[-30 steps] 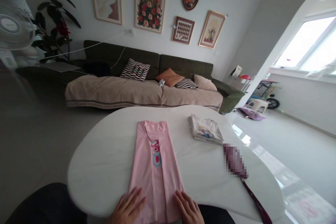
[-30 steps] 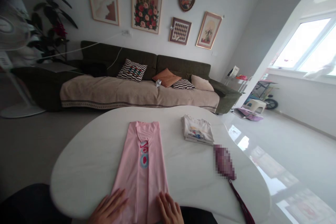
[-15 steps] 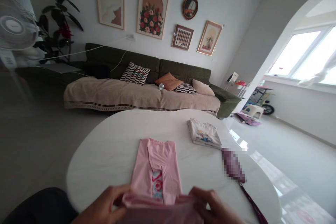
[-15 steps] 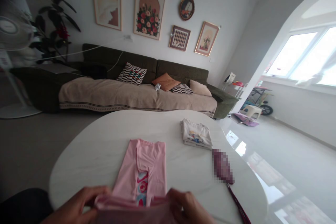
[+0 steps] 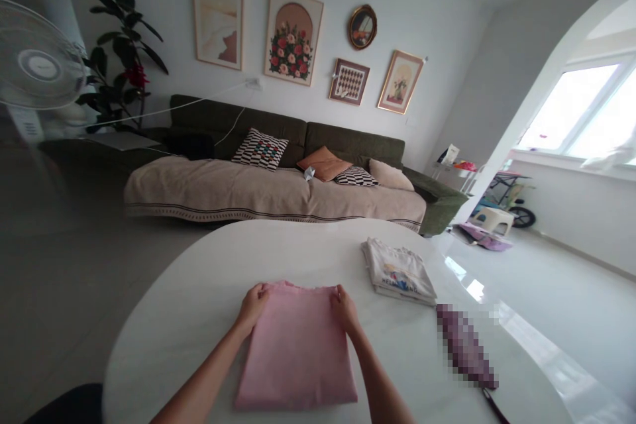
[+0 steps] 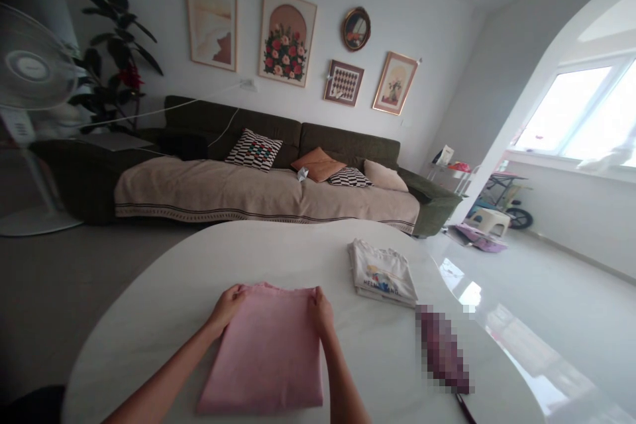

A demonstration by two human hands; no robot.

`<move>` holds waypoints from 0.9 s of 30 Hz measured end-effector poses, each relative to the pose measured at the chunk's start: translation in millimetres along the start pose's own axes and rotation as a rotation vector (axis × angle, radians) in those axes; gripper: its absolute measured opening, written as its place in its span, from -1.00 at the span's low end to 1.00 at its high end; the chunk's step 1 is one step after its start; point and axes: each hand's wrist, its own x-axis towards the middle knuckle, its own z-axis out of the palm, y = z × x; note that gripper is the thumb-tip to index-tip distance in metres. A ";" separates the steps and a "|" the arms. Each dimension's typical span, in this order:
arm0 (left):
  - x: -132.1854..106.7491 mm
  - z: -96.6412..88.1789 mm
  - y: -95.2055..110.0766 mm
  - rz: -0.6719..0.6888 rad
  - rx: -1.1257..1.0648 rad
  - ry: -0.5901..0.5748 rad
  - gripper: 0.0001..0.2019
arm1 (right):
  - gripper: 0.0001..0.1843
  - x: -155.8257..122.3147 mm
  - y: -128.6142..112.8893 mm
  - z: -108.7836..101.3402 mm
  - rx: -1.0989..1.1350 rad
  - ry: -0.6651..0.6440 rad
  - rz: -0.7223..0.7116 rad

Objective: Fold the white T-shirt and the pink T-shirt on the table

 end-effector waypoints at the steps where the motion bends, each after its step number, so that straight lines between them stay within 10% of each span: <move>1: 3.9 0.0 -0.7 0.029 0.020 0.002 -0.86 | -0.85 2.0 3.0 1.6 -0.021 0.007 0.003; 11: 27.6 12.6 -4.5 0.072 0.243 0.078 -0.83 | -0.68 16.9 -7.3 6.0 -0.254 0.031 0.068; 16: 35.2 1.9 7.3 0.021 0.207 -0.061 -0.96 | -0.77 15.7 -18.4 -3.9 -0.216 -0.048 0.040; 27: -15.6 -92.7 116.2 0.482 -0.234 -0.223 -0.73 | -0.80 -30.3 -90.9 -141.0 0.071 0.206 -0.418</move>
